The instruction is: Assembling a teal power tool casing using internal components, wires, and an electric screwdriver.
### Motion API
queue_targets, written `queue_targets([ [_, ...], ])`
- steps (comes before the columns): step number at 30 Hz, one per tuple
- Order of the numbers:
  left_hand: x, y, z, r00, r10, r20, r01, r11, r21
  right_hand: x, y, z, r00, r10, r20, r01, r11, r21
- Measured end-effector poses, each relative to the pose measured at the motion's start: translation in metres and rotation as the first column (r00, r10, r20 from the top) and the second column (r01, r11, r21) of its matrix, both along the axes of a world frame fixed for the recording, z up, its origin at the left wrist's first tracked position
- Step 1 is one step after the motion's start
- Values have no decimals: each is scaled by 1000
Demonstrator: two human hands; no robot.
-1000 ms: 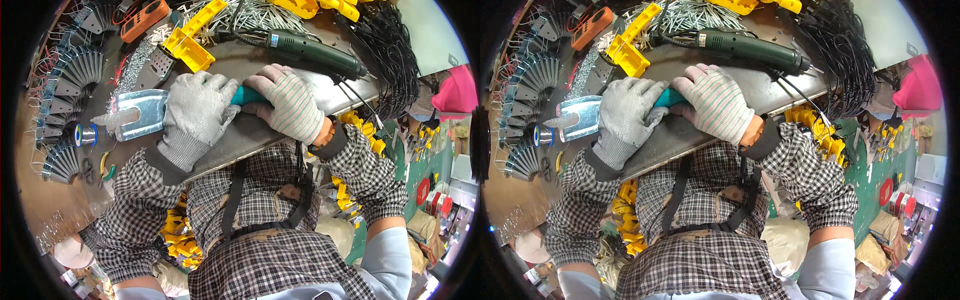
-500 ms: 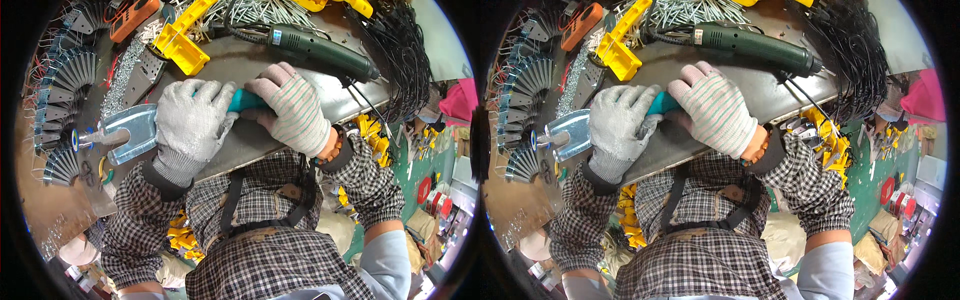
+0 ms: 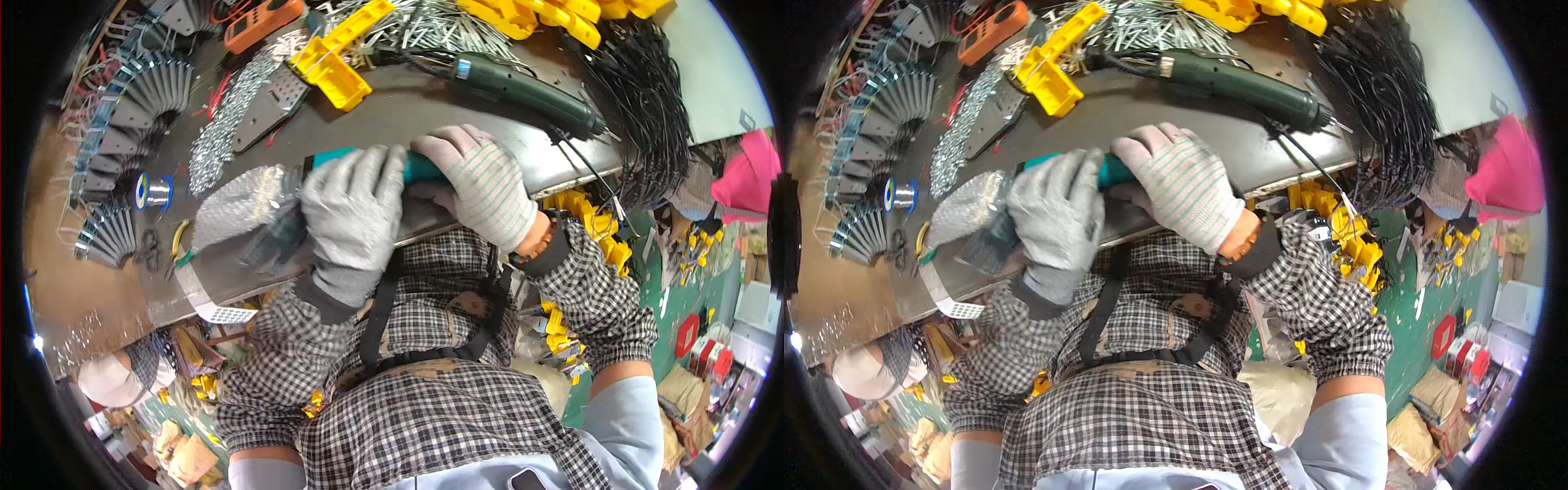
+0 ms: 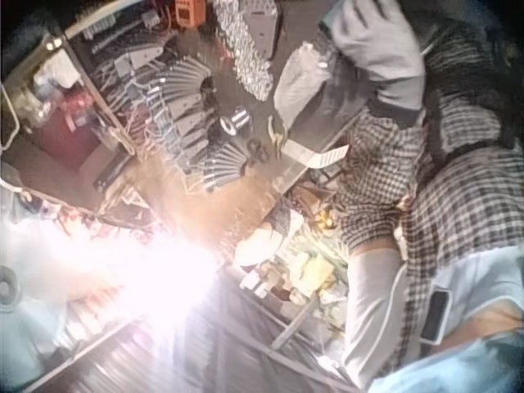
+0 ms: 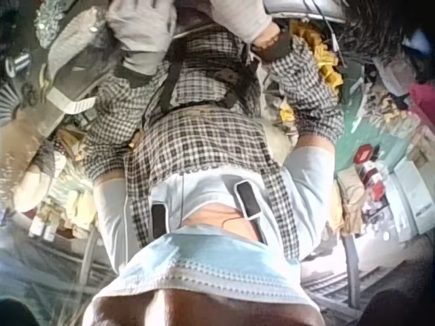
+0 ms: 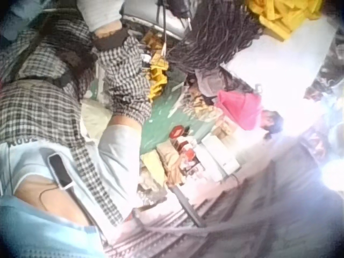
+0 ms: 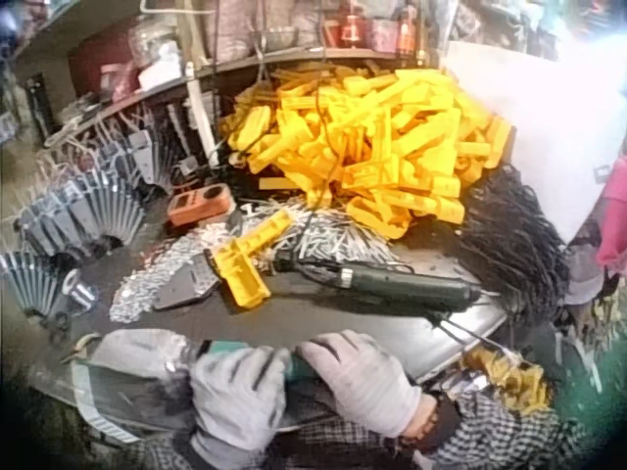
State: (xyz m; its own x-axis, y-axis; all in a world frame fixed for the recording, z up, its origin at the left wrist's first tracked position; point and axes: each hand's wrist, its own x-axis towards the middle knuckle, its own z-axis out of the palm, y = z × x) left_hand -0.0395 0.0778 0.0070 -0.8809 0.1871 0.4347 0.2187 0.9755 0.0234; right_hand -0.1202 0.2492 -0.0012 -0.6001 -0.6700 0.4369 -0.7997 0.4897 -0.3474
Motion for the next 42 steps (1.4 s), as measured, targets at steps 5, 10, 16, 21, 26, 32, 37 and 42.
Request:
queue_targets([
  [5, 35, 18, -8, 997, 42, 72, -49, 994, 93, -2, 3, 3, 995, 71, -67, -68, 996, 51],
  [10, 57, -2, 36, 962, -257, 95, 204, 903, 379, -3, 2, 4, 996, 69, -55, -64, 993, 95],
  [16, 65, -116, 35, 965, 113, 239, -227, 816, 532, 0, 3, 4, 998, 40, -44, -37, 997, 72],
  [21, 67, -145, 12, 944, 109, 312, -188, 954, 235, -1, -5, 10, 998, 24, -55, -19, 995, 93],
  [26, 87, -142, 6, 953, 203, 226, -256, 936, 239, -8, -14, 25, 990, 3, -143, 7, 997, 75],
  [32, 142, -240, 17, 756, 613, 230, -644, 759, 96, 5, 26, 49, 964, -237, -125, 226, 970, -95],
  [37, 180, -266, -1, 741, 569, 356, -646, 750, 145, -42, 61, 54, 848, -490, -201, 510, 858, 59],
  [42, 128, -176, 26, 950, 293, 107, -301, 771, 562, -84, 90, 27, 927, -373, 36, 338, 874, 349],
])
